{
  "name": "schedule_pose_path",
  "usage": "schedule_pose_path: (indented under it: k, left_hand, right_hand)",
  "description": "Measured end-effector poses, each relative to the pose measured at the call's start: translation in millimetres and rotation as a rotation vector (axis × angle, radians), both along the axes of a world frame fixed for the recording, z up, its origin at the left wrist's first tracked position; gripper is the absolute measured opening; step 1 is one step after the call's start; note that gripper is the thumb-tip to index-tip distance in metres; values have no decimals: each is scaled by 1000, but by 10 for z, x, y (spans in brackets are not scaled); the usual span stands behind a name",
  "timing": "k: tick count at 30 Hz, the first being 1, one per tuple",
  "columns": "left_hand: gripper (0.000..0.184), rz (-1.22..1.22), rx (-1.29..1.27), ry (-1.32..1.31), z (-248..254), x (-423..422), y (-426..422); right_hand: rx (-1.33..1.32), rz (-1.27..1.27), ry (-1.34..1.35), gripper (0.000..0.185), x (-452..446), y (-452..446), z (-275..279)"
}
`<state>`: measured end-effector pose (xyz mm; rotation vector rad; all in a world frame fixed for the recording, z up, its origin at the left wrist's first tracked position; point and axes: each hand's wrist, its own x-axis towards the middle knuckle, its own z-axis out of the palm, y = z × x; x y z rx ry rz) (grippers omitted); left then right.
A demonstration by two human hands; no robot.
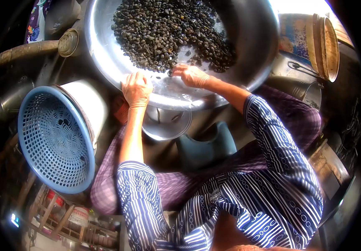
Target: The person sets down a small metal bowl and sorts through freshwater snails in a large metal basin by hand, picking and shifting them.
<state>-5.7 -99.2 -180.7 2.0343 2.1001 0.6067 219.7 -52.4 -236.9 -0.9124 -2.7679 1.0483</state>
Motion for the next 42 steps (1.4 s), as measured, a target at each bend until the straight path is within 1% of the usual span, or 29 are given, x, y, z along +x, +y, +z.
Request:
schedule_pose_path:
  k: [1, 2, 4, 5, 6, 8, 9, 10, 12, 14, 15, 16, 17, 18, 20, 22, 24, 25, 26, 28, 31, 34, 37, 39, 40, 42]
  left_hand:
    - [7, -1, -2, 2, -1, 3, 0]
    - [7, -3, -1, 4, -1, 6, 8]
    - [7, 0, 15, 2, -7, 7, 24]
    - [7, 6, 26, -2, -10, 11, 11]
    - [7, 6, 19, -4, -17, 14, -9]
    - [8, 0, 14, 16, -20, 9, 5]
    - [8, 1, 14, 15, -21, 9, 8]
    - [8, 0, 21, 5, -27, 9, 7]
    - [9, -1, 28, -4, -12, 9, 14]
    - [11, -3, 31, 22, 36, 18, 20]
    - [11, -7, 72, 22, 29, 23, 28]
    - [12, -15, 121, 13, 32, 29, 39]
    - [13, -14, 67, -13, 80, 50, 44]
    - [4, -13, 35, -27, 92, 57, 52]
    - [3, -7, 1, -6, 131, 78, 59]
    - [2, 2, -6, 14, 117, 75, 55]
    - [9, -17, 34, 29, 93, 61, 37]
    - [3, 0, -21, 30, 86, 56, 27]
    - [3, 14, -26, 27, 80, 55, 21]
    - [3, -1, -23, 29, 53, 40, 24]
    - [2, 6, -31, -8, 59, 47, 27]
    - [2, 14, -31, 6, 75, 52, 30]
    - [2, 23, -39, 38, 60, 50, 17]
    - [2, 19, -34, 29, 57, 29, 5]
    - [2, 14, -25, 14, 55, 47, 20]
    - [2, 21, -36, 17, 65, 64, 22]
  right_hand:
    - [79, 62, -27, 28, -20, -45, 29]
    - [78, 60, -27, 28, -3, -62, 51]
    - [-32, 23, -255, 20, 69, -46, 97]
    - [-113, -81, -245, 16, 105, -32, 99]
    - [-211, -104, -281, 14, 187, 31, 105]
    - [-174, -74, -587, 14, 179, 190, 229]
    - [-109, -134, -562, 15, 186, 235, 250]
    - [-34, -142, -394, 14, 287, 256, 52]
    - [5, -310, -180, 16, 226, 270, -132]
    - [-67, -369, -176, 16, 77, 248, -175]
    - [15, -273, -159, 15, 62, 235, -267]
    - [87, -244, -144, 12, 47, 189, -356]
    - [132, -236, -119, 8, 30, 171, -331]
    - [205, -221, -116, 10, 27, 146, -330]
    - [171, -225, -182, 13, -8, 130, -281]
    - [130, -235, -177, 14, 20, 164, -243]
    - [26, -268, -200, 14, -29, 137, -182]
    - [43, -289, -148, 14, -32, 97, -216]
    - [63, -313, -98, 14, -33, 77, -253]
    - [43, -352, -145, 13, -47, 74, -295]
    - [23, -343, -208, 12, -66, 76, -293]
    - [47, -314, -136, 10, -149, 51, -327]
    - [29, -355, -92, 10, -267, 36, -310]
    - [28, -424, -64, 14, -346, 31, -170]
    - [7, -451, -121, 15, -366, 32, -206]
    - [-39, -527, -155, 13, -397, 26, -374]
